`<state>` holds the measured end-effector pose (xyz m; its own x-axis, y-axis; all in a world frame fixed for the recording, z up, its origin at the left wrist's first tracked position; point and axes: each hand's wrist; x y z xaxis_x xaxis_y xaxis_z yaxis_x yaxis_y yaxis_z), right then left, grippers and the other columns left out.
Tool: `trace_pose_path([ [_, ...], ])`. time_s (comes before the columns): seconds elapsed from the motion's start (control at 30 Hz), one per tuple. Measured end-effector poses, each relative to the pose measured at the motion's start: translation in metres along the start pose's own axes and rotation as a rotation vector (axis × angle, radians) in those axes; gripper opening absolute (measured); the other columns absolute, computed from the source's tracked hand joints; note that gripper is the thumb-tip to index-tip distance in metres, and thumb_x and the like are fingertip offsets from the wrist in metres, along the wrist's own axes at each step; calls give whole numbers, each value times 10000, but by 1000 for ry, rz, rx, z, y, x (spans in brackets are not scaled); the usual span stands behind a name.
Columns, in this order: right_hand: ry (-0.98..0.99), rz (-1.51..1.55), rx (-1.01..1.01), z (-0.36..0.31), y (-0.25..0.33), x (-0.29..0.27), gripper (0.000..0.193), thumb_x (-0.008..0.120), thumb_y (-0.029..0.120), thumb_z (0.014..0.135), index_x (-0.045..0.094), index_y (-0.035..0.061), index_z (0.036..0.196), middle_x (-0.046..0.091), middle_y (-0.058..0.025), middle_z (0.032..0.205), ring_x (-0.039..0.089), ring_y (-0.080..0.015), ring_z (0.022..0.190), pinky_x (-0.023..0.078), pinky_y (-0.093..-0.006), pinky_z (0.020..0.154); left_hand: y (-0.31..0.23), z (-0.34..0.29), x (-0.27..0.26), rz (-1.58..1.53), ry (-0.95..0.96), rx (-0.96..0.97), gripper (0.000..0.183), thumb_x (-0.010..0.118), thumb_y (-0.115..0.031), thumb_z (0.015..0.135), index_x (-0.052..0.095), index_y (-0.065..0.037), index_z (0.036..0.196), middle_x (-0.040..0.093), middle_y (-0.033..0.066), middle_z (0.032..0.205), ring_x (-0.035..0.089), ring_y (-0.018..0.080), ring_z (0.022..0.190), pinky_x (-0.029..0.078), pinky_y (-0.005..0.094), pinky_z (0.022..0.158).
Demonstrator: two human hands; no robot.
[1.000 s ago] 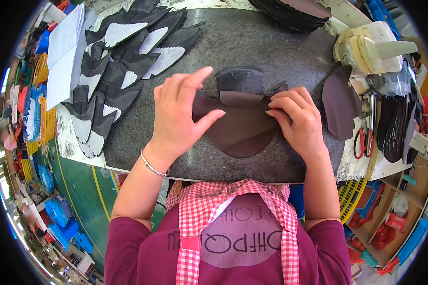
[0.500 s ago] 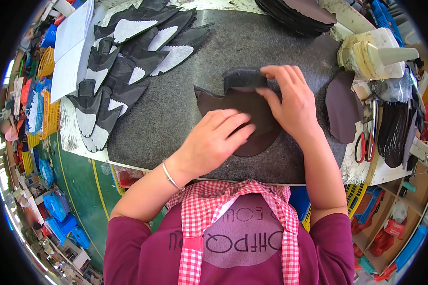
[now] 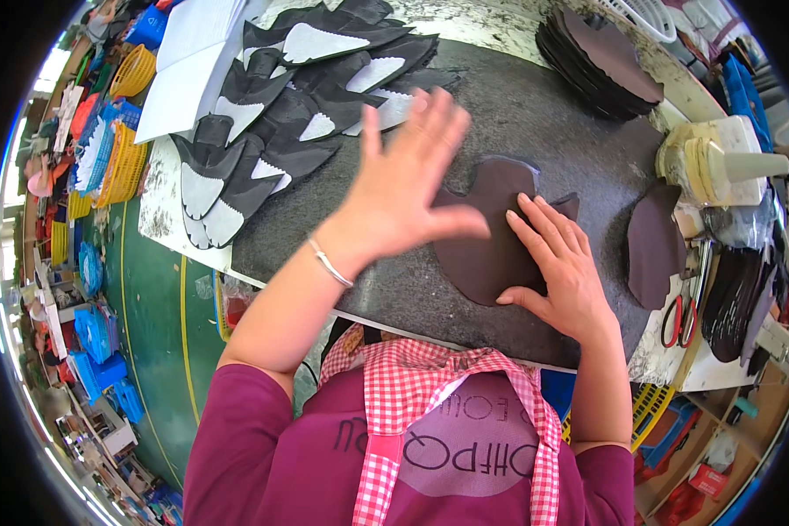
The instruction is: The worker is sorting, stacking, and organizing pre-cut shoe components on a workstation.
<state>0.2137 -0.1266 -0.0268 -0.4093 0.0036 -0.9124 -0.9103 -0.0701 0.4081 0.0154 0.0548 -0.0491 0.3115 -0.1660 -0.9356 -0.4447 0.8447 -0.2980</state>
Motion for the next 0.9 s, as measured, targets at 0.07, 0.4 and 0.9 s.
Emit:
trace_pose_path([
  [0.07,-30,151,-28,-3,-3,-2,829,798,365,753,468,100,1466,447,-152,1521,396,-344,1422,333,-465,1148,36,4,-12,41,-234,-95,773,725,-443,868,429,-99,1494,411,162,1556,339,338,1471,234,560,1182],
  [0.4,-332,11,-179,-32,-15,-10,256,756,63,659,715,58,911,652,-40,935,610,-227,855,515,-345,717,-52,-20,-12,-272,219,404,827,721,-491,827,458,-36,1467,446,149,1530,341,321,1472,253,492,1196],
  [0.9,-226,-281,-448,-35,1,15,272,624,203,606,665,50,827,551,-1,829,540,-130,751,401,-272,562,-74,-19,18,-193,301,393,1149,697,-675,690,327,39,1510,287,187,1605,216,304,1520,115,507,1236],
])
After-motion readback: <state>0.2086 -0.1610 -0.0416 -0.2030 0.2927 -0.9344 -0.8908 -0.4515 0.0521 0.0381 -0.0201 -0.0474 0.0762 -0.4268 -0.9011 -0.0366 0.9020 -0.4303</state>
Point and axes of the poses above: each hand's wrist, its own z-axis towards the middle knuckle, its own x-axis out of the palm, y = z × x
